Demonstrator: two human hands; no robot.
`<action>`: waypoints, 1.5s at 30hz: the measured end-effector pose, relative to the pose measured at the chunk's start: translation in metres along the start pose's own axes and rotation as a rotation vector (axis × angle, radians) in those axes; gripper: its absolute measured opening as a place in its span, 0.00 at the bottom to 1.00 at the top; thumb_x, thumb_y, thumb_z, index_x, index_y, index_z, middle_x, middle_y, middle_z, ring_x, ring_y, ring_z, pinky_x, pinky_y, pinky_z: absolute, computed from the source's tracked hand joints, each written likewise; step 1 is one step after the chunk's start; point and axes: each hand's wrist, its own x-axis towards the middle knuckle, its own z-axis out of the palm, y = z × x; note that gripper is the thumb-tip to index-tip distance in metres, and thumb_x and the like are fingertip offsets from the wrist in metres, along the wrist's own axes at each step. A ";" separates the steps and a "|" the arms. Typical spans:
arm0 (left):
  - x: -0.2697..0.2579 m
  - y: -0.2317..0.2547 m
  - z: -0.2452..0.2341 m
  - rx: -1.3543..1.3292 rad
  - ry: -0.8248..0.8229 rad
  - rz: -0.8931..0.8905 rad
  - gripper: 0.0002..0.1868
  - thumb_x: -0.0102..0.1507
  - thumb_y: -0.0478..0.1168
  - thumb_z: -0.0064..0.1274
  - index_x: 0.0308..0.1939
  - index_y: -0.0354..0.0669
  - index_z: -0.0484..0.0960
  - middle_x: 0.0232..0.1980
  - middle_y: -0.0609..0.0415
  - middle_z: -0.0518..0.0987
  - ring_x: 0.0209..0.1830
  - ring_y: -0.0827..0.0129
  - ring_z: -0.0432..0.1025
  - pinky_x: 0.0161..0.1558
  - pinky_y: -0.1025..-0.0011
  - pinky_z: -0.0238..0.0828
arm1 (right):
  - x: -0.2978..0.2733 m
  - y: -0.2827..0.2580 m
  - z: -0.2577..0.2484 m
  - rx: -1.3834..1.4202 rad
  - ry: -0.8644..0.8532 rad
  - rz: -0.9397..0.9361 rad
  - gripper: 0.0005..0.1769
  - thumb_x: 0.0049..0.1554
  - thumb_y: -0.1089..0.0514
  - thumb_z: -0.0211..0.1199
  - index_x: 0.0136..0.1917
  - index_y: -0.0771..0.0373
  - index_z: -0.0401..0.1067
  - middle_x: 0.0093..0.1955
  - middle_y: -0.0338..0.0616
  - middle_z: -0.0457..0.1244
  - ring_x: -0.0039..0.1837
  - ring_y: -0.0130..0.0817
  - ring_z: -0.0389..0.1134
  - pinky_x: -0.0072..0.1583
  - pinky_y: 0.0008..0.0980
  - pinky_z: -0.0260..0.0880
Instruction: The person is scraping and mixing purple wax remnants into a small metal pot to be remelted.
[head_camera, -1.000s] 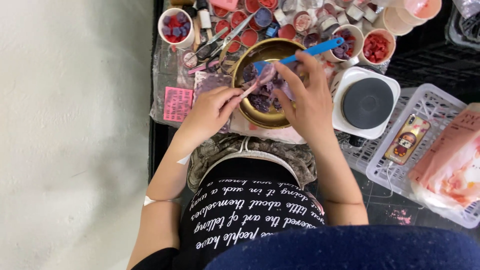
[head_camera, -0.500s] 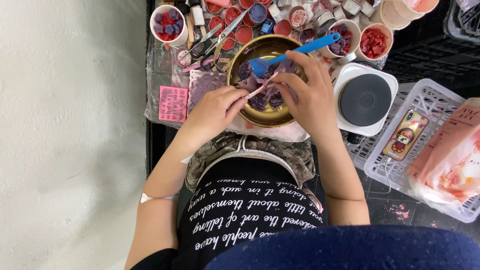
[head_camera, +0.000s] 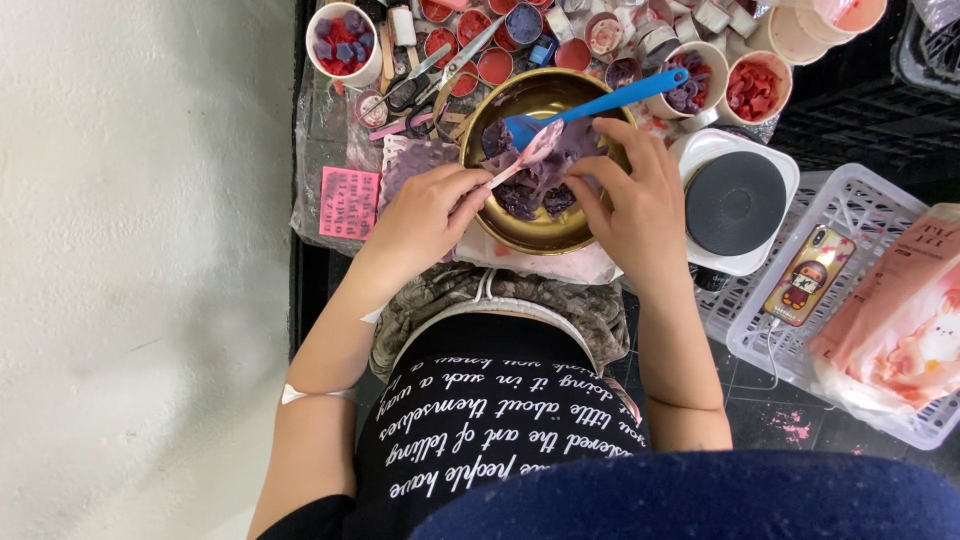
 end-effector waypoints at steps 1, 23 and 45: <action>0.000 0.000 -0.001 0.000 0.001 -0.001 0.11 0.69 0.39 0.53 0.51 0.36 0.82 0.44 0.44 0.82 0.38 0.49 0.77 0.39 0.59 0.72 | 0.000 0.000 0.003 0.001 -0.001 -0.001 0.11 0.56 0.61 0.76 0.51 0.60 0.76 0.68 0.45 0.63 0.63 0.47 0.65 0.61 0.45 0.65; -0.007 -0.003 -0.001 0.006 0.031 0.047 0.09 0.69 0.38 0.55 0.50 0.38 0.84 0.39 0.47 0.81 0.34 0.54 0.77 0.36 0.62 0.71 | 0.008 -0.004 0.027 0.167 0.067 0.021 0.21 0.57 0.62 0.76 0.62 0.58 0.74 0.64 0.43 0.68 0.59 0.44 0.73 0.59 0.39 0.71; -0.016 0.004 0.029 0.367 0.205 0.256 0.10 0.70 0.36 0.54 0.54 0.37 0.78 0.43 0.53 0.77 0.34 0.60 0.79 0.32 0.67 0.74 | 0.006 -0.001 0.047 0.593 0.048 0.306 0.29 0.54 0.70 0.73 0.67 0.66 0.68 0.60 0.43 0.67 0.58 0.26 0.73 0.50 0.23 0.79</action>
